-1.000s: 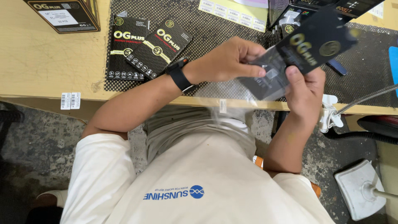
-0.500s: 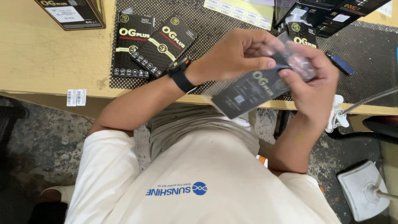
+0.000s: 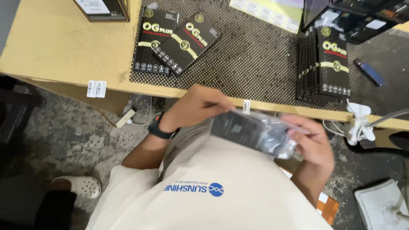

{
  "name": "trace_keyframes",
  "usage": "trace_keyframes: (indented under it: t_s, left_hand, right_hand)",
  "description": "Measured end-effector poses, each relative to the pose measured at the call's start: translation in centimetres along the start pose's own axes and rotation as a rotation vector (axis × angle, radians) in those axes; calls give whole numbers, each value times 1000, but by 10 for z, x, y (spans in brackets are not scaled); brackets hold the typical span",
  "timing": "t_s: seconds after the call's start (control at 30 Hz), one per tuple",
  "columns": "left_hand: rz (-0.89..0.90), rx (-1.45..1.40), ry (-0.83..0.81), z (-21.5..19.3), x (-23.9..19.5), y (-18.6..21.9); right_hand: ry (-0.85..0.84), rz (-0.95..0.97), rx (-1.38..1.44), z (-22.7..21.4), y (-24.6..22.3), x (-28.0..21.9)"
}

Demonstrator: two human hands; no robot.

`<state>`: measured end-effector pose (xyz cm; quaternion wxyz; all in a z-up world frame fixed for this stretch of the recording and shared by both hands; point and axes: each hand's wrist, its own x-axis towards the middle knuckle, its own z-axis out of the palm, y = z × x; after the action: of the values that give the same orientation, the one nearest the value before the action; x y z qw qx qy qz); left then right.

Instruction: The person removes a phone screen from a plastic sleeve, turns it over to view both sides, and writes on a label on the back with a pen. They then place the screen back into the sleeve and inside a black box.

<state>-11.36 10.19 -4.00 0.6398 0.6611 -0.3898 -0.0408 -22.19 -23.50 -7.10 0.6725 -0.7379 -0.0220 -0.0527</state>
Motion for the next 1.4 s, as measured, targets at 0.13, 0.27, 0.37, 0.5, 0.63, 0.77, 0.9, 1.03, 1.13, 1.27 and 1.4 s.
trace_keyframes:
  t_s: [0.13,0.27,0.37,0.5,0.63,0.77,0.9,1.03,1.13,1.27,1.4]
  left_hand:
    - [-17,-85,-76,2,-36,-7]
    - [-95,-173,-157,-2,-44,-13]
    - [-82,-207,-129,2,-43,-20]
    - [-11,-21,-18,9,-28,-8]
    - [64,26,26,4,-6,5]
    - [136,-20,-10,-11,12,4]
    - [93,618,-27,-47,31,-20]
    - [-442,1236,94,-47,29,-48]
    - [-296,1179,106,-49,28,-43]
    - [-179,1003,66,-48,17,-50]
    - [-142,1054,-75,-51,21,-35]
  right_hand:
    - [-291,-81,122,-20,35,-1]
    - [-235,-65,199,-12,34,-4]
    - [-187,-26,194,-19,59,-8]
    - [22,-100,-31,3,51,0]
    - [200,-151,44,27,28,9]
    - [212,-71,-14,-3,53,6]
    - [208,-19,-300,-21,41,-6]
    - [159,-135,-145,-53,55,-9]
    - [123,-205,-264,-69,54,-11]
    - [244,-223,-176,-88,57,-20]
    - [163,-282,-323,-99,38,-18]
